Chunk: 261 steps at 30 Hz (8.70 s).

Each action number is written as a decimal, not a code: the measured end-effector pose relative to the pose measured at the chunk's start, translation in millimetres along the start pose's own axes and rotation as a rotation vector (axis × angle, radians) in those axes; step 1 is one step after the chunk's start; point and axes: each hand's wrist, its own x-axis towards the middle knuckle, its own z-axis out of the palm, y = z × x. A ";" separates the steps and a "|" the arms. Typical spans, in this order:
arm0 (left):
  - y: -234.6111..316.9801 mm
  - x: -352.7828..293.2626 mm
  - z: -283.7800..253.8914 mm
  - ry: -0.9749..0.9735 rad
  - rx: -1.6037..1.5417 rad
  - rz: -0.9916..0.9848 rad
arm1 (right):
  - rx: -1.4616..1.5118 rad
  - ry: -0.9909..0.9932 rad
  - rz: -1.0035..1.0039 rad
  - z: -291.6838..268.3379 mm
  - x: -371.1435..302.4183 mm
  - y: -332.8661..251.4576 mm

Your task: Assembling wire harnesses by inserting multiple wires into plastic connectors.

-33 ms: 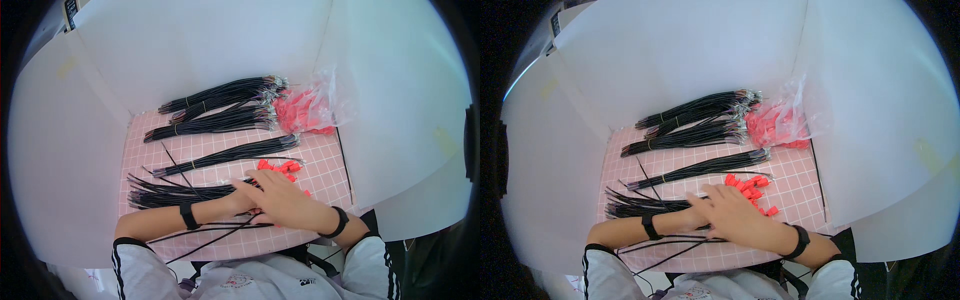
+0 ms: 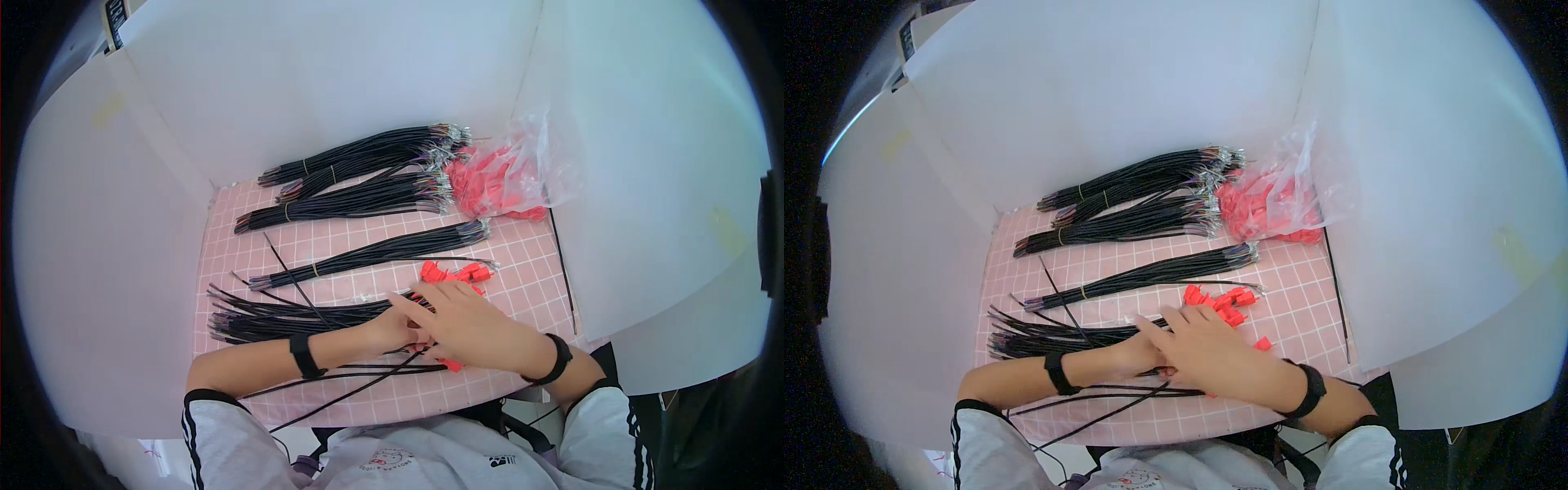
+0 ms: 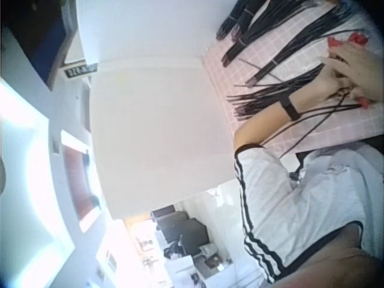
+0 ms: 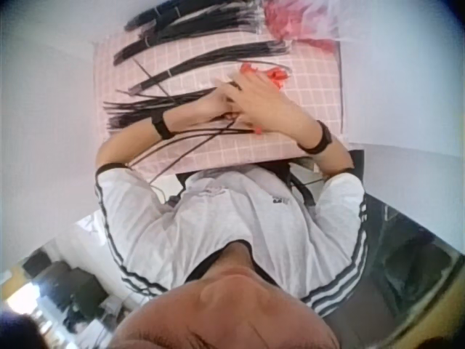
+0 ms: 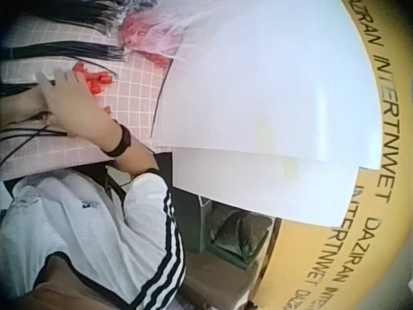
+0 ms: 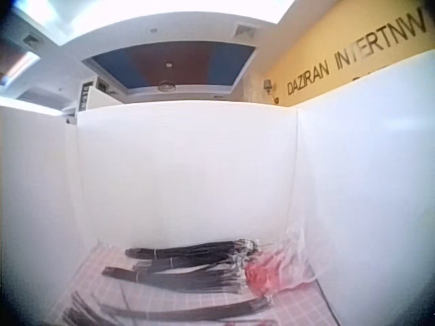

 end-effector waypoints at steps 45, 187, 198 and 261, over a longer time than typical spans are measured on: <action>-33.8 15.2 -118.3 0.923 1.660 -0.191 | -0.373 -0.091 0.692 1.6 -75.8 192.3; 22.7 -12.6 -47.5 0.377 0.788 0.548 | 0.206 -0.315 0.665 3.4 -108.7 186.8; 38.5 -19.9 -32.6 0.337 0.636 0.406 | -0.012 -0.413 0.699 1.4 -98.7 175.9; 89.2 -40.7 -21.3 0.740 -0.050 0.564 | 1.315 0.407 0.416 -11.6 66.7 61.3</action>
